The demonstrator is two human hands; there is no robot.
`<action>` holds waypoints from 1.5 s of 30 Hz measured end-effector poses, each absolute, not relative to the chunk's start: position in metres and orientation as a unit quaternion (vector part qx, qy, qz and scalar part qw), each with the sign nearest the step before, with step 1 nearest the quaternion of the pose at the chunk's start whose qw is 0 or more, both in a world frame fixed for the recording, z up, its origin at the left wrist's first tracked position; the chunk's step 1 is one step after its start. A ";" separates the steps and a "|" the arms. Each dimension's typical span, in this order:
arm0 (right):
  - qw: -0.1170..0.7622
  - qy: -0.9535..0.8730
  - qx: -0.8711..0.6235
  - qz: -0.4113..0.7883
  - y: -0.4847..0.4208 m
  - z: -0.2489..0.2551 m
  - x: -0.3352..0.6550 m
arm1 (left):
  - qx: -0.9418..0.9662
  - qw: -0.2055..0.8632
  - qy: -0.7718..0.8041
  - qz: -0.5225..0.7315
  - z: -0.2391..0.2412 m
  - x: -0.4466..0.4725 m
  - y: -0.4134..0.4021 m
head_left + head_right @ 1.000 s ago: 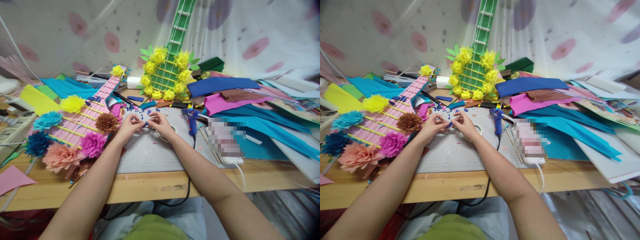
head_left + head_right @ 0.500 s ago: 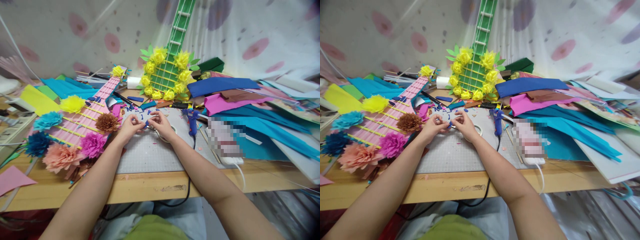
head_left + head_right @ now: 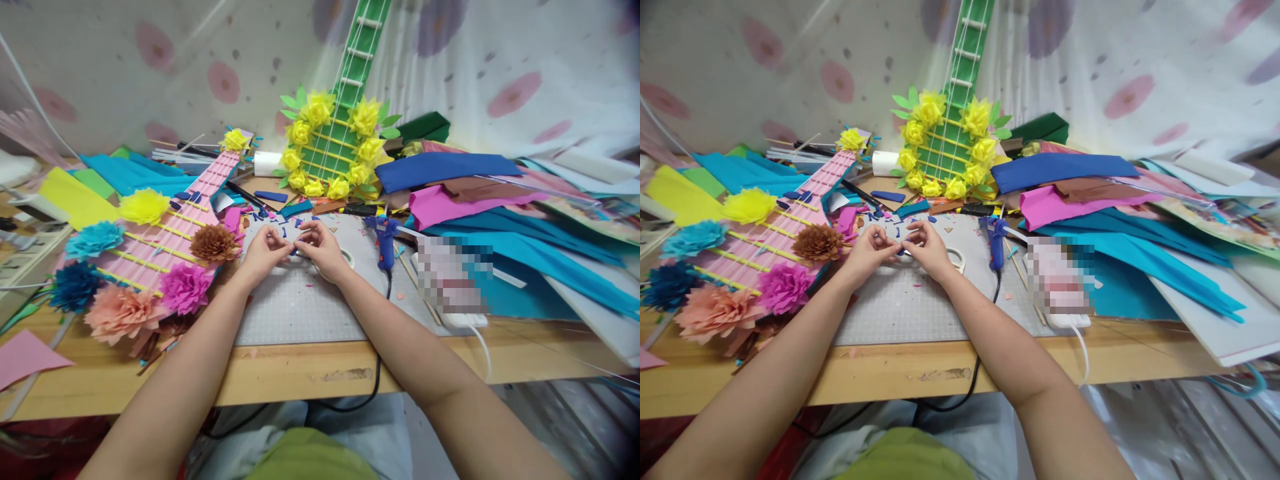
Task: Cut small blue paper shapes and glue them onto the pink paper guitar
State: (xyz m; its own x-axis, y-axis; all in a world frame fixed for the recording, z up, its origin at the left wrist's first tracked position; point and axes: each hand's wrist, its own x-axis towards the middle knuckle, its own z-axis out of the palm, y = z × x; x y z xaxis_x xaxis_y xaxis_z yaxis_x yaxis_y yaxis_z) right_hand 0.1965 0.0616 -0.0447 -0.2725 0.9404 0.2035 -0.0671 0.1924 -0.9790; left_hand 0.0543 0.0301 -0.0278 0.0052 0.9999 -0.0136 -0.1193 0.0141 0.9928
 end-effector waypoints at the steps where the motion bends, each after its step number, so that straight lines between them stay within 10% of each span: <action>1: 0.489 -0.595 -0.362 0.524 0.062 -0.044 0.196 | 0.468 0.532 0.470 0.526 -0.028 0.055 0.030; 29: 0.410 -0.714 -0.408 0.394 0.060 -0.041 0.202 | 0.487 0.486 0.496 0.529 -0.032 0.052 0.032; 38: 0.055 -0.861 -0.494 0.109 0.054 0.007 0.242 | 0.325 0.515 0.501 0.615 -0.029 0.038 0.032; 45: -0.063 -0.847 -0.526 0.042 0.038 0.013 0.241 | 0.313 0.538 0.486 0.613 -0.034 0.037 0.033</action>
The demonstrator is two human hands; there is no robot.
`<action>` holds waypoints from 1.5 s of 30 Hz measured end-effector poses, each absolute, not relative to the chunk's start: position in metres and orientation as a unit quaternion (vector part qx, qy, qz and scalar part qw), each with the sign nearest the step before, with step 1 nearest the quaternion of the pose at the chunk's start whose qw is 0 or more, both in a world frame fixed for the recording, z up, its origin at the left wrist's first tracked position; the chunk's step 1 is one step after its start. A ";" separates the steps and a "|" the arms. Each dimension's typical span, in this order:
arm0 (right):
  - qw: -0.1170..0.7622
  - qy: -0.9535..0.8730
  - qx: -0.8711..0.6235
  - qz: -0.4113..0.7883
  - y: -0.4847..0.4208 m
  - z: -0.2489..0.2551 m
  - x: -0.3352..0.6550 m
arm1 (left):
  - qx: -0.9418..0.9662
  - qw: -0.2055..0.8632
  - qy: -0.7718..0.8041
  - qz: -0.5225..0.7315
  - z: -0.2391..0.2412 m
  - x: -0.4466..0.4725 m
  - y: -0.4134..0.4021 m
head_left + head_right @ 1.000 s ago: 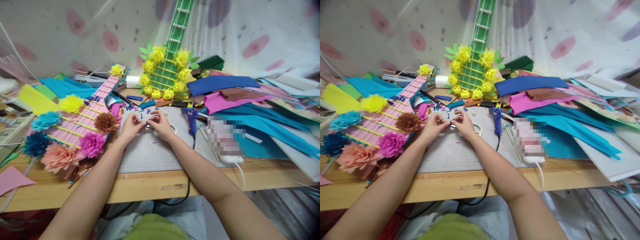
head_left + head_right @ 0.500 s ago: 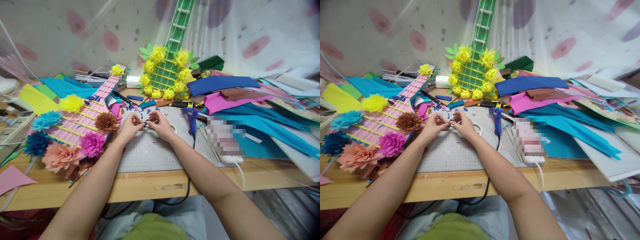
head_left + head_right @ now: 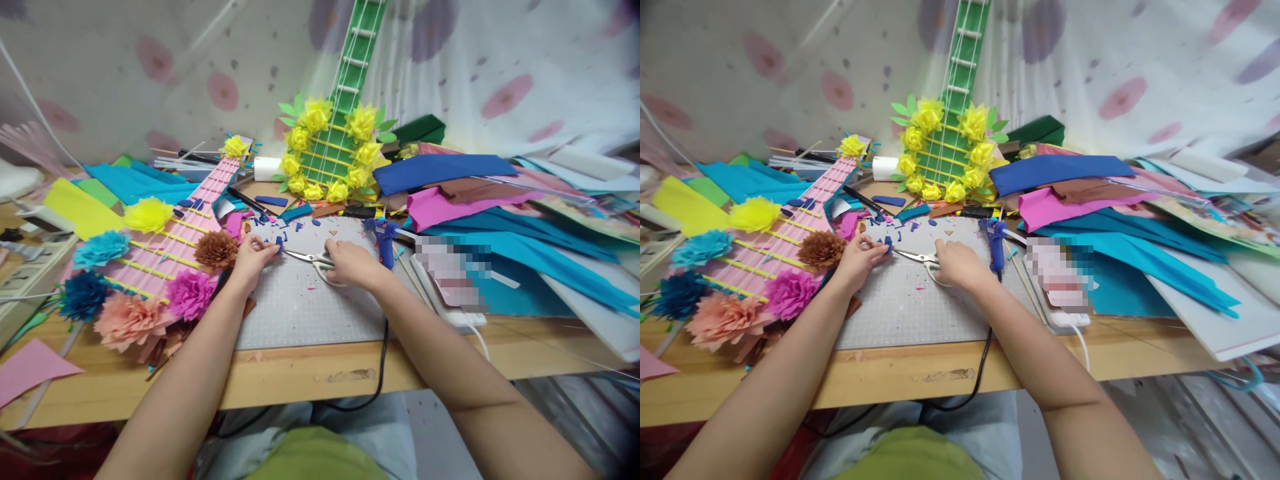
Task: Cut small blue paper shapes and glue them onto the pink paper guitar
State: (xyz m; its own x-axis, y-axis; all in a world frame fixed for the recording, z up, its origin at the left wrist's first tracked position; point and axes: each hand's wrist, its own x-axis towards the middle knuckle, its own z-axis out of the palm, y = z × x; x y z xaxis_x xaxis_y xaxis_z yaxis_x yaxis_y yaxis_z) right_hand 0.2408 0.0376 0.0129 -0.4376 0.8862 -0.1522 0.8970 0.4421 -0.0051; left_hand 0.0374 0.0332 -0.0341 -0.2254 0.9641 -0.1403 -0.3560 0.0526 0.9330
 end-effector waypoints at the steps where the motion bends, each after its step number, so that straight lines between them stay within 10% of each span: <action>1: 0.069 0.842 0.534 -0.042 0.037 0.012 0.241 | 0.312 0.538 0.487 0.613 -0.035 0.037 0.034; 20: -0.294 0.809 0.488 -0.142 0.051 -0.025 0.267 | 0.305 0.536 0.494 0.613 -0.029 0.041 0.033; 32: -0.107 0.851 0.498 -0.126 0.045 -0.017 0.268 | 0.365 0.530 0.508 0.572 -0.030 0.042 0.033; 45: -0.091 0.864 0.470 -0.155 0.048 -0.017 0.271 | 0.393 0.530 0.517 0.545 -0.028 0.044 0.031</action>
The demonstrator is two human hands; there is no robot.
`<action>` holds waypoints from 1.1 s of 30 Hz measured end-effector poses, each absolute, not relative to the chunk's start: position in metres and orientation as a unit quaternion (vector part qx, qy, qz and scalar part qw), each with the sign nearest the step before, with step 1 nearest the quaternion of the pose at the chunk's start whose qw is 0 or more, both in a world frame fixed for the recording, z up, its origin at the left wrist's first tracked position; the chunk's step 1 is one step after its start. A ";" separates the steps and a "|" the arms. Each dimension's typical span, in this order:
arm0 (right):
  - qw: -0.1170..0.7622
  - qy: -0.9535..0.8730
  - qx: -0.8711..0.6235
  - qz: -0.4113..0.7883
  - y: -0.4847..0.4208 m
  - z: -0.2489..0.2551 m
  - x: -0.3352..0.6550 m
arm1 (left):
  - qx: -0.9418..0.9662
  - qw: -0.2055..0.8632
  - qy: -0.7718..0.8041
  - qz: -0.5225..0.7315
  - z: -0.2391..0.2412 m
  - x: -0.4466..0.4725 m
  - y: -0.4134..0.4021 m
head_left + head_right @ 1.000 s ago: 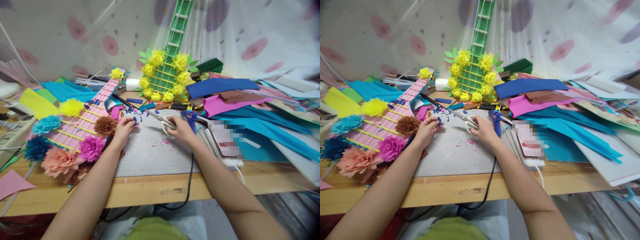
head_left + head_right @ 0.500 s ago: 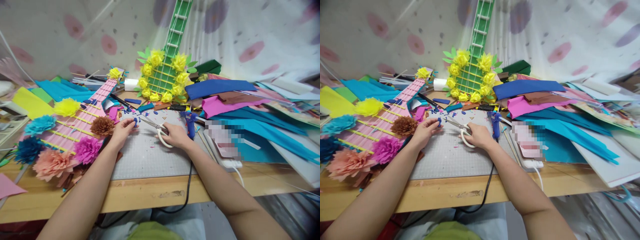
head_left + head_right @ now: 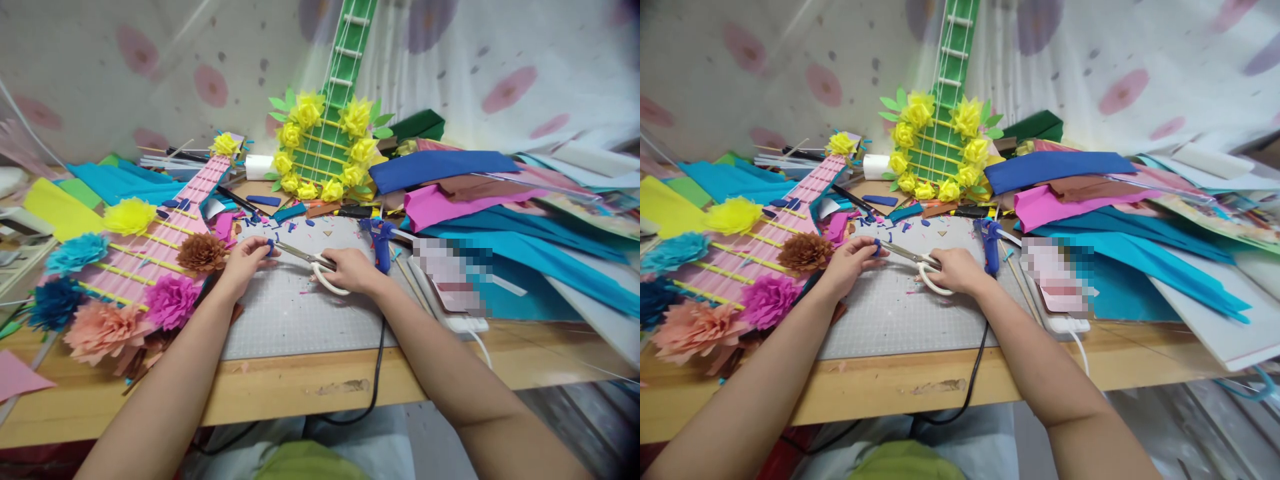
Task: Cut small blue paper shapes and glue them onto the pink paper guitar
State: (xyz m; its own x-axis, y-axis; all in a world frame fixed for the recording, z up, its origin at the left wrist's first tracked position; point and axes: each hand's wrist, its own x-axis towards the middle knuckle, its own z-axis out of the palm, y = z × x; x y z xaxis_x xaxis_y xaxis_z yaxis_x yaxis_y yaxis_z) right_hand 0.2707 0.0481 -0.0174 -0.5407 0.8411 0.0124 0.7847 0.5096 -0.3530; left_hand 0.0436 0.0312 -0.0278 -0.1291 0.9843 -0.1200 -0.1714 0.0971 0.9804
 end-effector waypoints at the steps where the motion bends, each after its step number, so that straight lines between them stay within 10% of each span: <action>1: 0.091 -0.866 -0.468 0.154 0.048 -0.017 0.270 | 0.394 0.531 0.518 0.543 -0.027 0.044 0.031; 33: 0.093 -0.862 -0.467 0.174 0.051 -0.020 0.271 | 0.387 0.569 0.505 0.521 -0.022 0.042 0.027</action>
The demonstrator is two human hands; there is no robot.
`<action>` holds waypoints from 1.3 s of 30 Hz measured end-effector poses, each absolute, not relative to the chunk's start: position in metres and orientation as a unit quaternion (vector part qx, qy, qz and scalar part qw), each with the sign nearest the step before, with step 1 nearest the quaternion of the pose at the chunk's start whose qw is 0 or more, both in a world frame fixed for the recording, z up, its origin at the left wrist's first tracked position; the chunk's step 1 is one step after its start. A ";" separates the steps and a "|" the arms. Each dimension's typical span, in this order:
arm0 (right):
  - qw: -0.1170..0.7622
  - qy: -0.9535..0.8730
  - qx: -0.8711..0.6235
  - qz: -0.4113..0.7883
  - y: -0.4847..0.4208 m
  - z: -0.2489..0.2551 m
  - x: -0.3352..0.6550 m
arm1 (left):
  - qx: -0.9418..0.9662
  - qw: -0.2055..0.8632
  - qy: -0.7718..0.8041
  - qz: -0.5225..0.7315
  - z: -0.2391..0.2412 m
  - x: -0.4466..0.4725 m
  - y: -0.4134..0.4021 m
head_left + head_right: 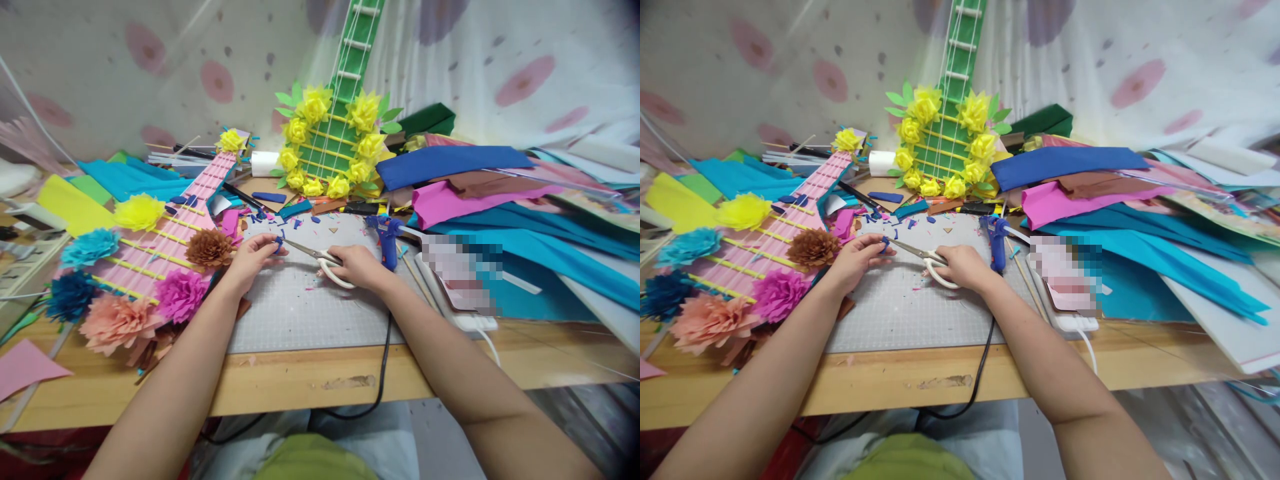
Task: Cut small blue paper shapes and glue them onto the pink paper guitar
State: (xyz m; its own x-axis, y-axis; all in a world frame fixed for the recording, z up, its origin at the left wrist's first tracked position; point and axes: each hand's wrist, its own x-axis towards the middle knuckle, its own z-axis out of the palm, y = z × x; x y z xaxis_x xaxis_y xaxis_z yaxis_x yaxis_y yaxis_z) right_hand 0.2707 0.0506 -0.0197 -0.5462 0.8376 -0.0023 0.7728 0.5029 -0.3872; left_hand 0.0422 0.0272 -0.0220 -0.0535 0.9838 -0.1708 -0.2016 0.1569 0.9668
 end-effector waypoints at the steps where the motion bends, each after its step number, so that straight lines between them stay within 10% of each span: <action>1: 0.093 -0.862 -0.466 0.176 0.051 -0.019 0.271 | 0.387 0.569 0.506 0.520 -0.022 0.042 0.027; 39: 0.077 -0.868 -0.460 0.171 0.051 -0.020 0.271 | 0.418 0.555 0.518 0.499 -0.020 0.045 0.026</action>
State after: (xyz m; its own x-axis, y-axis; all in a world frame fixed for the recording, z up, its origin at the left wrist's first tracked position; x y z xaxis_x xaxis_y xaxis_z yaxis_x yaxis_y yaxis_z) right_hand 0.2715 0.0512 -0.0199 -0.5645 0.8251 -0.0235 0.7722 0.5179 -0.3682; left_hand 0.0447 0.0264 -0.0203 -0.0339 0.9869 -0.1575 -0.1210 0.1524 0.9809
